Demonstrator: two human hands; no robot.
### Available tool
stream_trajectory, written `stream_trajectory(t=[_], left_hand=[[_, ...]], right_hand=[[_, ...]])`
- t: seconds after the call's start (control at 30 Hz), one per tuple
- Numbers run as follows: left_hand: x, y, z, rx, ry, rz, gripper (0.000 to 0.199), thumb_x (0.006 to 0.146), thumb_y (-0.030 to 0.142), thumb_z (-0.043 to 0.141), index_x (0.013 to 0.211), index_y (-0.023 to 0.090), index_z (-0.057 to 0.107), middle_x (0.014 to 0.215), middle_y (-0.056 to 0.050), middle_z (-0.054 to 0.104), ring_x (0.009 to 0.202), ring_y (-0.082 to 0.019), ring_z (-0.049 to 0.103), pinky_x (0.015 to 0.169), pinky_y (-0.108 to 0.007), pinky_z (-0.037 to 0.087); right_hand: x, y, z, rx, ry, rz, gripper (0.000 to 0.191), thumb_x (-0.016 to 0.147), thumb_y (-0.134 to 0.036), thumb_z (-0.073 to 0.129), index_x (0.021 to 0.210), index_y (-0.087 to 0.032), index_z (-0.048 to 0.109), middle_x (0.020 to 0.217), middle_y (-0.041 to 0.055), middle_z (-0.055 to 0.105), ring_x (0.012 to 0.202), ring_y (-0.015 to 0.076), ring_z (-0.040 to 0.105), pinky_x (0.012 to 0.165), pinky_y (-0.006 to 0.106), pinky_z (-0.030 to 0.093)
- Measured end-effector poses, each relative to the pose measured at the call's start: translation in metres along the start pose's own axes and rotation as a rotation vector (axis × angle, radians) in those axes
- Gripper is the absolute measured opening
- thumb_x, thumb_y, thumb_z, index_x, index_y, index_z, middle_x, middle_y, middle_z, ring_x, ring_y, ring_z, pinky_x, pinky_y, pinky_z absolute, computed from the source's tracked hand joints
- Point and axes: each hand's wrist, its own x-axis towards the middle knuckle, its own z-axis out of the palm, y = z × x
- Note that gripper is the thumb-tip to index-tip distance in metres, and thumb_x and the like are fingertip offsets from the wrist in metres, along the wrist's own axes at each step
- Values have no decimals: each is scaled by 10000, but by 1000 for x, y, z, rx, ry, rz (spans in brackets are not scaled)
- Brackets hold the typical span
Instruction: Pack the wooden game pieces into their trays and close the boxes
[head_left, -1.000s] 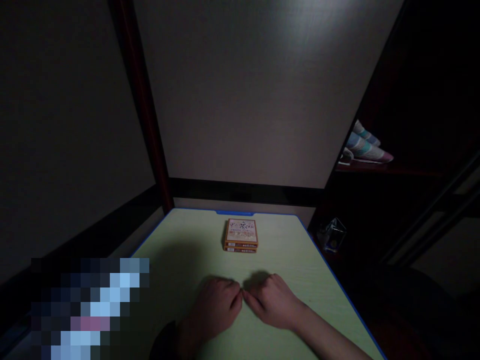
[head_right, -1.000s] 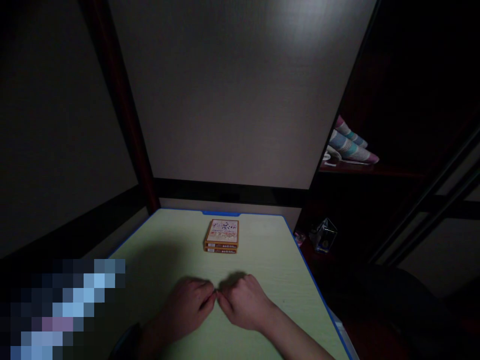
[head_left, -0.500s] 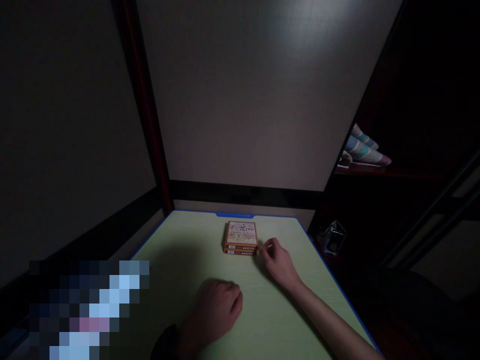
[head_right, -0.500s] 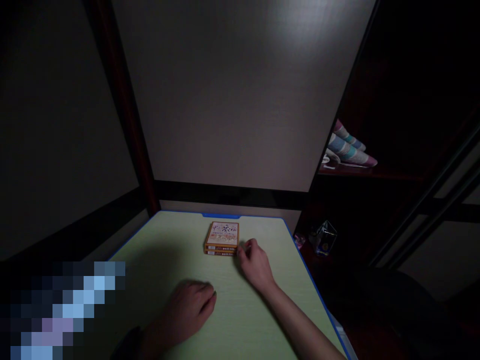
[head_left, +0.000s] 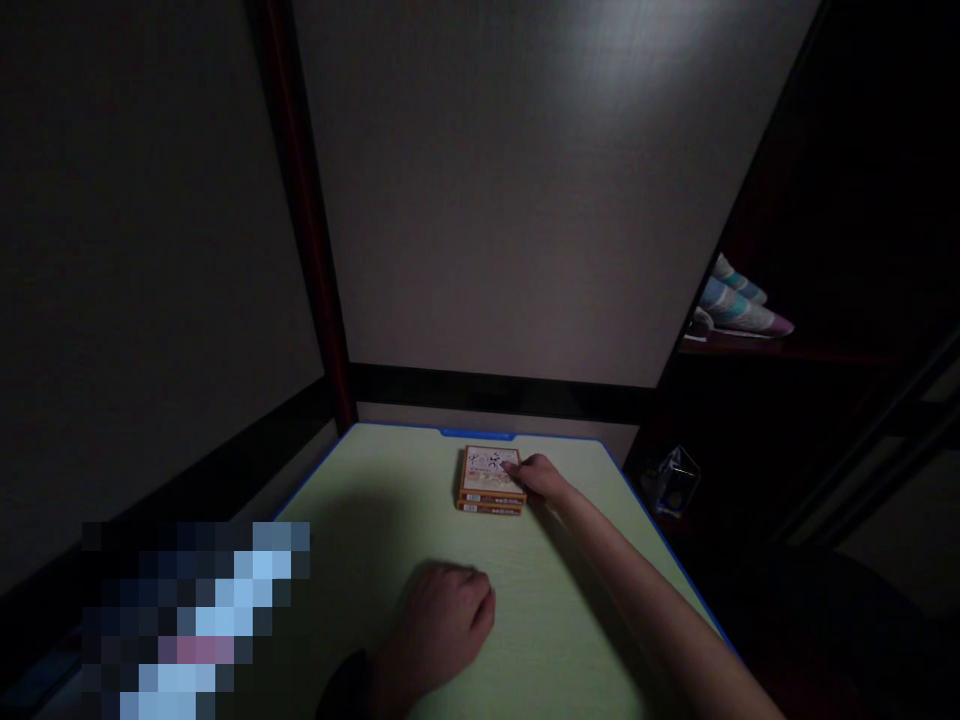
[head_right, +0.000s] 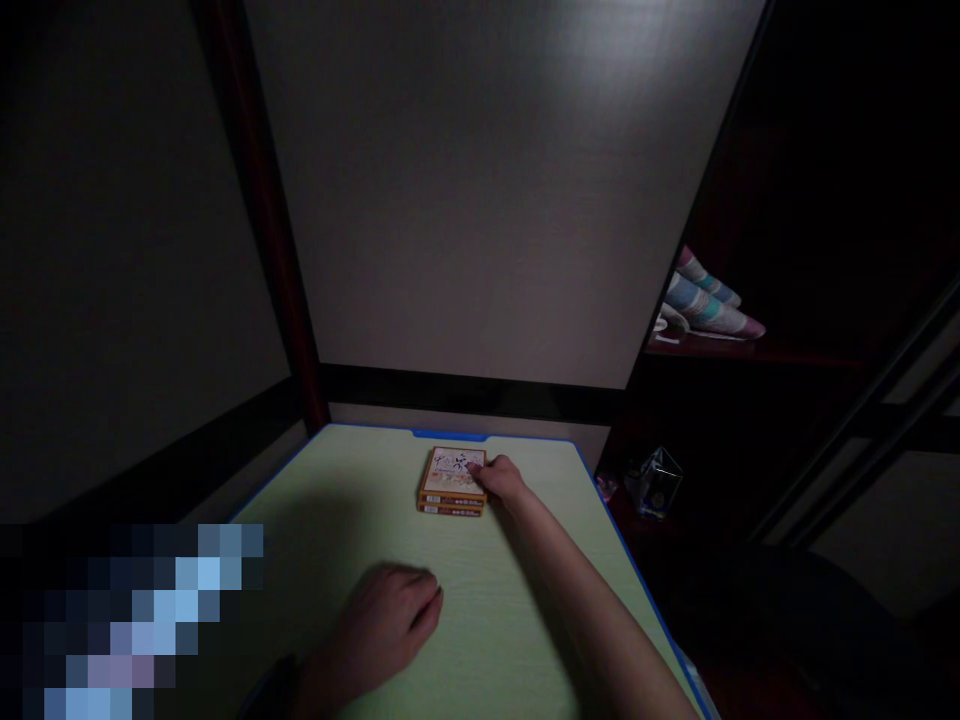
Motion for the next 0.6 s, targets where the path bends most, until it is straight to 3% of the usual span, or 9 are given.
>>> stream_trajectory(t=[0.2, 0.4, 0.5, 0.6], left_hand=[[-1, 1, -3, -2, -9, 9, 298, 939, 204, 426, 852, 176, 710, 888, -98, 749, 837, -238, 696, 776, -353, 487], [-3, -4, 3, -57, 76, 42, 273, 909, 208, 447, 753, 184, 669, 798, -73, 722, 758, -204, 660, 732, -322, 461], [1, -9, 6, -257, 145, 20, 199, 851, 221, 500, 687, 189, 608, 728, -38, 678, 698, -165, 608, 688, -285, 445], [16, -18, 4, -733, 273, -147, 189, 861, 331, 498, 778, 195, 598, 811, -42, 680, 765, -169, 615, 696, -278, 482]], right_hand=[[-3, -14, -7, -9, -10, 67, 316, 696, -333, 858, 687, -138, 610, 406, -26, 489, 391, 100, 465, 376, 212, 262], [-10, -21, -12, 66, -33, 101, 348, 726, -312, 832, 612, -168, 536, 361, -24, 453, 332, 75, 359, 326, 218, 192], [-13, -21, -11, 130, -28, 93, 351, 759, -302, 799, 593, -171, 519, 352, -33, 432, 326, 64, 322, 319, 215, 186], [-15, -19, -9, 193, -14, 74, 337, 799, -304, 754, 589, -157, 534, 354, -33, 431, 327, 62, 308, 325, 216, 194]])
